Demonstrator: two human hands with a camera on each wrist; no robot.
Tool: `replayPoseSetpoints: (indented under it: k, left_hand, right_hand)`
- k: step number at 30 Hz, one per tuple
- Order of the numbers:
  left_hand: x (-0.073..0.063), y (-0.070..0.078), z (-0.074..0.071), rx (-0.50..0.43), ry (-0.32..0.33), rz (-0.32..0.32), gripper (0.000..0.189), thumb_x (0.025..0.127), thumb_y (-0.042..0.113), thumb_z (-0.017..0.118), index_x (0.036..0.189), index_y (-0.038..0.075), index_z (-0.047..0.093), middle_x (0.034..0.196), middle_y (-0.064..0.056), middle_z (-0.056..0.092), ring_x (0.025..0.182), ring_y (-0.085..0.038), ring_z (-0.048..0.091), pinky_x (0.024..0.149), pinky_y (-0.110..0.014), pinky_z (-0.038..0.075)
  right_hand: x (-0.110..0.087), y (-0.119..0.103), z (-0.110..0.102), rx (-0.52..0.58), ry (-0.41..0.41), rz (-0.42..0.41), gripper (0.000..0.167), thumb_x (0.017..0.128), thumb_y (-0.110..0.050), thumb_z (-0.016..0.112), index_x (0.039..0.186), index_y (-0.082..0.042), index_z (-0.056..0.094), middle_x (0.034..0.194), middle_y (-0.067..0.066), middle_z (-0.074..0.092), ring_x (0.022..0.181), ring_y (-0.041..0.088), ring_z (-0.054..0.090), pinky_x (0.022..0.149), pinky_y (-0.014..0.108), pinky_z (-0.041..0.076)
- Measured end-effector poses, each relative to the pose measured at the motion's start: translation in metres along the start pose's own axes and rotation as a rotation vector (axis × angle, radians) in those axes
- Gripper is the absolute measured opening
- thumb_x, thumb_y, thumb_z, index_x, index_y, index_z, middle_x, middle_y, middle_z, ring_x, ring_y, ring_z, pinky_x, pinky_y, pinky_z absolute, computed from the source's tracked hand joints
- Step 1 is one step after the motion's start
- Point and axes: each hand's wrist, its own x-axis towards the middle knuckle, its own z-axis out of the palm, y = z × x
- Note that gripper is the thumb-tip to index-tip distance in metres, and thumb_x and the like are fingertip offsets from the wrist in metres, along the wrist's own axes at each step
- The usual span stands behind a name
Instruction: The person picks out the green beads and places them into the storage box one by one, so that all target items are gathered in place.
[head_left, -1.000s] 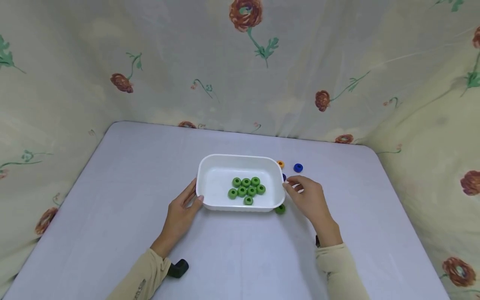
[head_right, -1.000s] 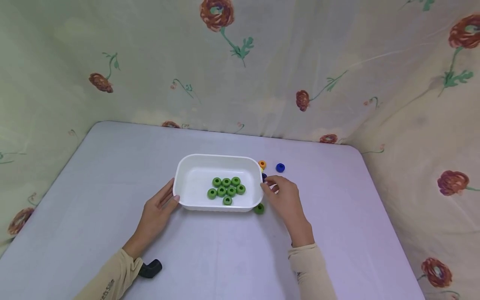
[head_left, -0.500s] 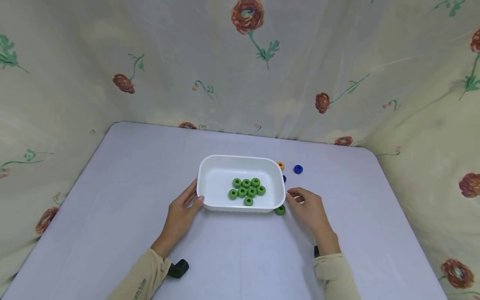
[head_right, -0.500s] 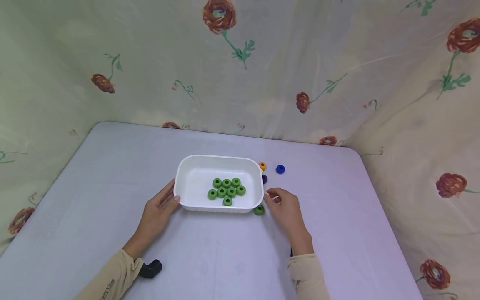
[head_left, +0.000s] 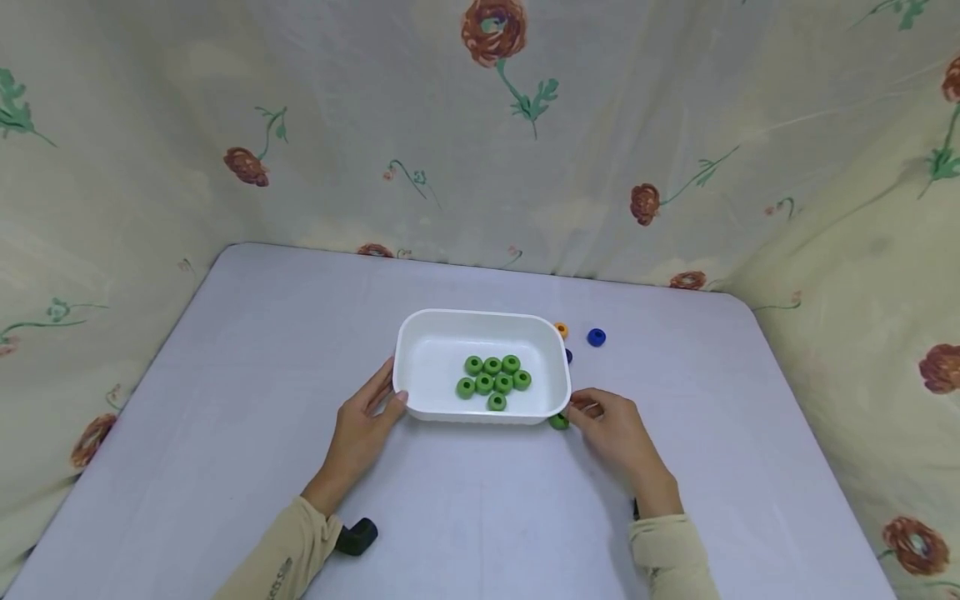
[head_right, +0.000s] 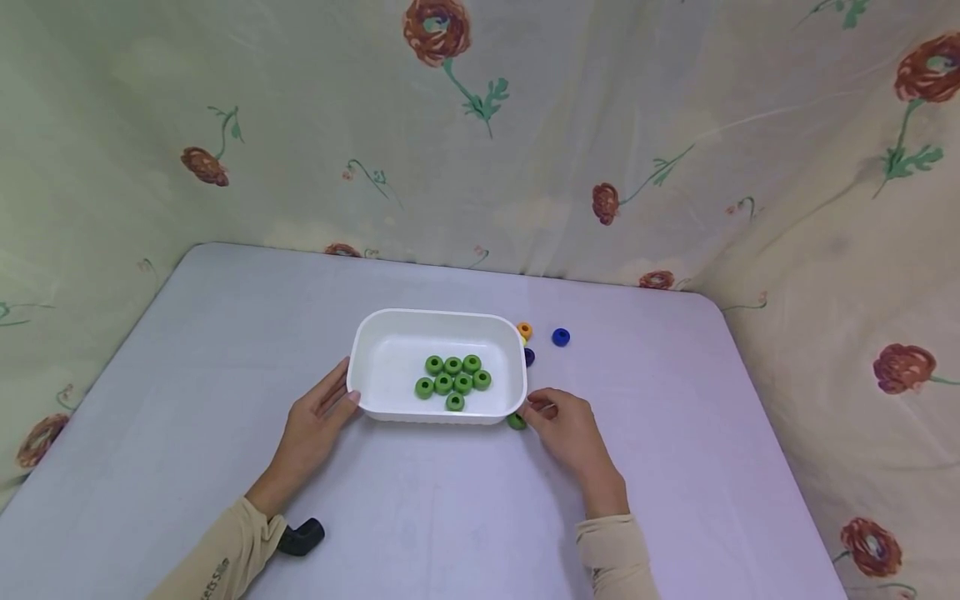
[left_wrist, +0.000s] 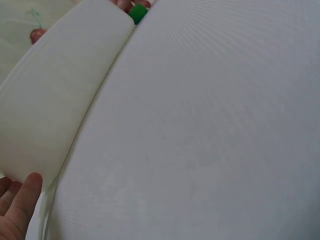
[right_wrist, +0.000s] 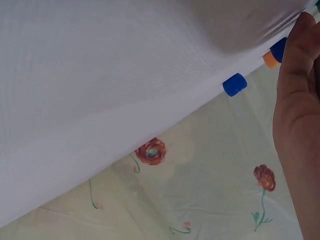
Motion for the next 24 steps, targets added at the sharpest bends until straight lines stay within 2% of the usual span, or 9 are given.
replayPoseSetpoints:
  k: [7, 17, 24]
  left_hand:
    - [0.0002, -0.0014, 0.0007, 0.007, 0.002, 0.007, 0.060, 0.101, 0.021, 0.062, 0.156, 0.022, 0.037, 0.160, 0.000, 0.042, 0.146, -0.020, 0.044, 0.116, -0.031, 0.042]
    - [0.0000, -0.0005, 0.0005, 0.001, 0.001, -0.002, 0.060, 0.101, 0.021, 0.062, 0.156, 0.022, 0.037, 0.160, 0.000, 0.042, 0.147, -0.020, 0.044, 0.116, -0.032, 0.042]
    - [-0.0006, 0.0011, -0.0005, 0.001, 0.001, -0.023, 0.060, 0.101, 0.021, 0.063, 0.156, 0.023, 0.038, 0.159, 0.000, 0.042, 0.147, -0.020, 0.044, 0.115, -0.032, 0.043]
  right_hand:
    - [-0.0027, -0.0009, 0.0006, 0.010, -0.032, 0.032, 0.045, 0.085, -0.037, 0.081, 0.120, -0.012, 0.071, 0.109, 0.006, 0.074, 0.095, 0.018, 0.065, 0.076, 0.027, 0.053]
    - [-0.0047, -0.0035, 0.0036, 0.026, -0.043, 0.028, 0.044, 0.080, -0.028, 0.086, 0.118, -0.011, 0.072, 0.100, 0.004, 0.072, 0.088, 0.016, 0.062, 0.073, 0.027, 0.051]
    - [-0.0064, -0.0066, 0.0050, 0.033, -0.065, 0.050, 0.044, 0.080, -0.016, 0.084, 0.120, -0.007, 0.069, 0.101, 0.006, 0.070, 0.088, 0.017, 0.062, 0.072, 0.026, 0.051]
